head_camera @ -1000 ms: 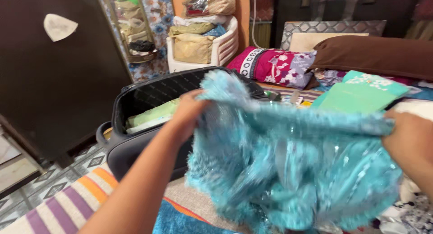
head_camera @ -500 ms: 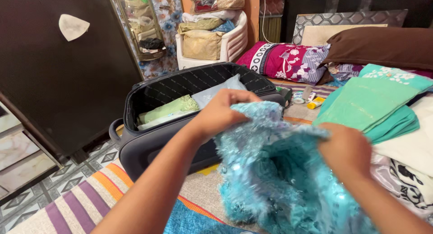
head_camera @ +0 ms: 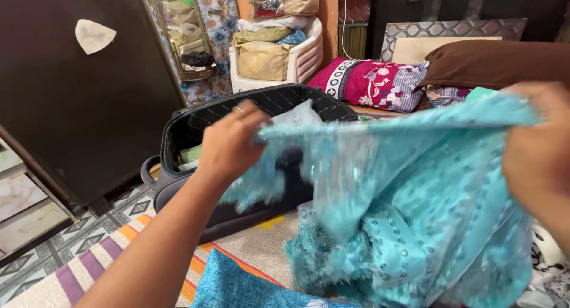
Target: The person folds and places several garments into an open suitcase on the floor. They handle a light green dress, a white embroidered top, and a blue sequined dress, folding each before placing them inside.
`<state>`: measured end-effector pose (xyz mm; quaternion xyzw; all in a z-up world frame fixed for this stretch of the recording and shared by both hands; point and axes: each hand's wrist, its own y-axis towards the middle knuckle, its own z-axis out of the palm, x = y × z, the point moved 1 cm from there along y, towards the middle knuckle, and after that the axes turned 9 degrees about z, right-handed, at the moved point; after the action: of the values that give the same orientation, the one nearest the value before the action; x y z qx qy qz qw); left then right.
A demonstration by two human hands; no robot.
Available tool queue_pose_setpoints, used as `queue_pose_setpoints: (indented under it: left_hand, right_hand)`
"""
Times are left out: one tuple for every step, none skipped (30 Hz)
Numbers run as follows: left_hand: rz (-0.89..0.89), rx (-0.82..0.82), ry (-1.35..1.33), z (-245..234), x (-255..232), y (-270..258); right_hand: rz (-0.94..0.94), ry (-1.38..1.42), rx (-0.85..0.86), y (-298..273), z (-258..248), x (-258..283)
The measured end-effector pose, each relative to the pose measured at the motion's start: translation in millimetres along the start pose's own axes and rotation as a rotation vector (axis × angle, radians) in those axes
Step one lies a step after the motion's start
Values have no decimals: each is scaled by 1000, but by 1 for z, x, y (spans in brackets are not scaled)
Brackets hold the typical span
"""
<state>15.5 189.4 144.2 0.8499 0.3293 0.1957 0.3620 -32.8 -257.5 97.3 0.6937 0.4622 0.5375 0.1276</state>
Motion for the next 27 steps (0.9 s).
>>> queue_pose_setpoints:
  left_hand:
    - [-26,-144,-19,-4,0,-1]
    - [-18,-136,-39,-6,0,1]
    - [-9,-128,-59,-7,-1,4]
    - [-2,-116,-80,-9,-3,5]
    - [11,-69,-69,-10,-5,5]
    - [25,-25,-63,-10,-8,6]
    - [40,19,-57,-9,-10,6]
    - [10,26,-60,-9,-10,6]
    - [-21,34,-63,-8,-12,3]
    - [-53,44,-68,-7,-13,-3]
    - [-83,25,13,-3,-13,-7]
    - [-115,7,91,2,-16,-12]
    - [-146,-11,169,7,-16,-17]
    - [-138,-4,164,12,-14,-18]
    - [-130,4,158,15,-12,-19]
    - [-126,15,154,18,-10,-23]
    - [-195,94,101,23,-9,-27]
    - [-262,170,49,27,-8,-29]
    - [-328,245,-2,30,-7,-32]
    - [-348,301,-6,34,-8,-36]
    - [-368,357,-10,39,-11,-39]
    - [-389,417,-15,43,-13,-43]
    - [-393,438,-35,47,-16,-45]
    - [-399,457,-55,49,-19,-46]
    - [-405,477,-76,51,-22,-45]
    - [-403,376,-300,54,-27,-39]
    - [-398,270,-521,57,-33,-31]
  right_hand:
    - [-1,65,-8,8,0,4]
    - [-5,127,-11,16,-1,7]
    - [0,201,15,23,-1,9]
    - [11,275,52,25,-1,8]
    - [19,342,87,26,0,6]
    - [32,385,153,26,0,1]
    - [37,415,220,26,0,-4]
    - [31,434,287,26,2,-9]
    - [13,354,360,30,5,-13]
    - [-19,226,438,29,9,-19]
    - [-57,93,507,30,13,-24]
    - [-66,93,618,27,17,-29]
    - [-75,93,729,23,24,-33]
    - [-86,94,835,20,30,-36]
    - [12,87,828,19,31,-38]
    - [110,82,825,14,33,-40]
    - [208,75,821,9,33,-41]
    - [248,166,737,4,31,-38]
    - [286,255,652,-1,30,-34]
    - [326,343,564,-5,27,-30]
    - [338,433,560,-7,27,-23]
    - [353,522,556,-9,27,-16]
    - [367,610,551,-11,27,-8]
    - [379,626,570,-10,29,0]
    - [391,641,588,-9,31,9]
    - [402,658,606,-9,34,17]
    - [391,650,611,-12,37,25]
